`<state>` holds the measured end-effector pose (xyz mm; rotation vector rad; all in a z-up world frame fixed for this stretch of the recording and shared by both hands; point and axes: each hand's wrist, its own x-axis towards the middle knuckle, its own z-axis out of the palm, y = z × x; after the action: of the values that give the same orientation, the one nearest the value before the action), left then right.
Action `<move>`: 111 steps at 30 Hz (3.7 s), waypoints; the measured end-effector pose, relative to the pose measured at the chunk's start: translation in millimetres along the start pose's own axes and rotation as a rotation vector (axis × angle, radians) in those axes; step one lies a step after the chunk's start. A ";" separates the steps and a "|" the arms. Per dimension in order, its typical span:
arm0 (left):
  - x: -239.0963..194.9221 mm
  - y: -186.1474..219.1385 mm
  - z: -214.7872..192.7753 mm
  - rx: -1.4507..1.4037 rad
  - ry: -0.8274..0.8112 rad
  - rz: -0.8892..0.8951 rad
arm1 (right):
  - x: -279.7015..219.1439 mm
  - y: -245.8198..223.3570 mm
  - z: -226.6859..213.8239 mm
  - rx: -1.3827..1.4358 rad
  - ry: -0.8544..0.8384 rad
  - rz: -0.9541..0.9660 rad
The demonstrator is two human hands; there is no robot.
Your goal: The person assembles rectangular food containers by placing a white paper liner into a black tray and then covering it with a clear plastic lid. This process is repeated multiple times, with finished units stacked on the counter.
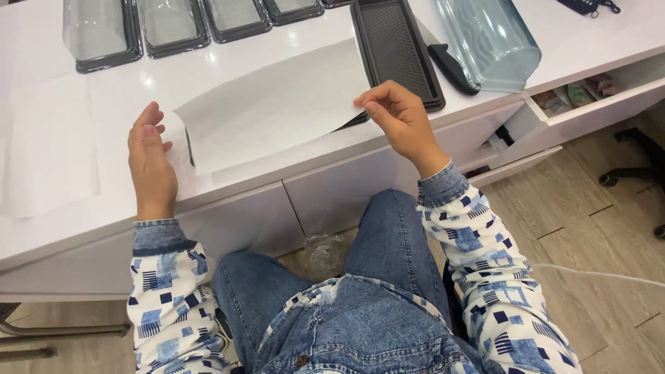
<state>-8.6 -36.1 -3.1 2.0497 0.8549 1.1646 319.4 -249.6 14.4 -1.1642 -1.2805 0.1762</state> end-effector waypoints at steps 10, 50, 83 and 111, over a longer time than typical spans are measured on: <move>-10.5 2.2 21.9 0.511 -0.060 0.544 | -0.5 30.3 5.0 -0.373 -0.218 0.167; -27.8 5.9 85.7 0.734 -0.084 0.439 | -7.2 66.6 25.1 -0.838 -0.206 -0.297; -38.0 -0.9 -5.8 0.620 -0.218 0.342 | 3.2 40.7 22.1 -0.681 -0.489 -0.040; -22.4 21.2 44.2 0.448 -0.453 0.123 | 18.8 26.2 17.0 -0.571 -0.519 0.144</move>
<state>26.4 -74.9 -16.0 2.6205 0.8182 0.5485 324.9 -215.0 4.3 -1.7778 -1.7699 0.2373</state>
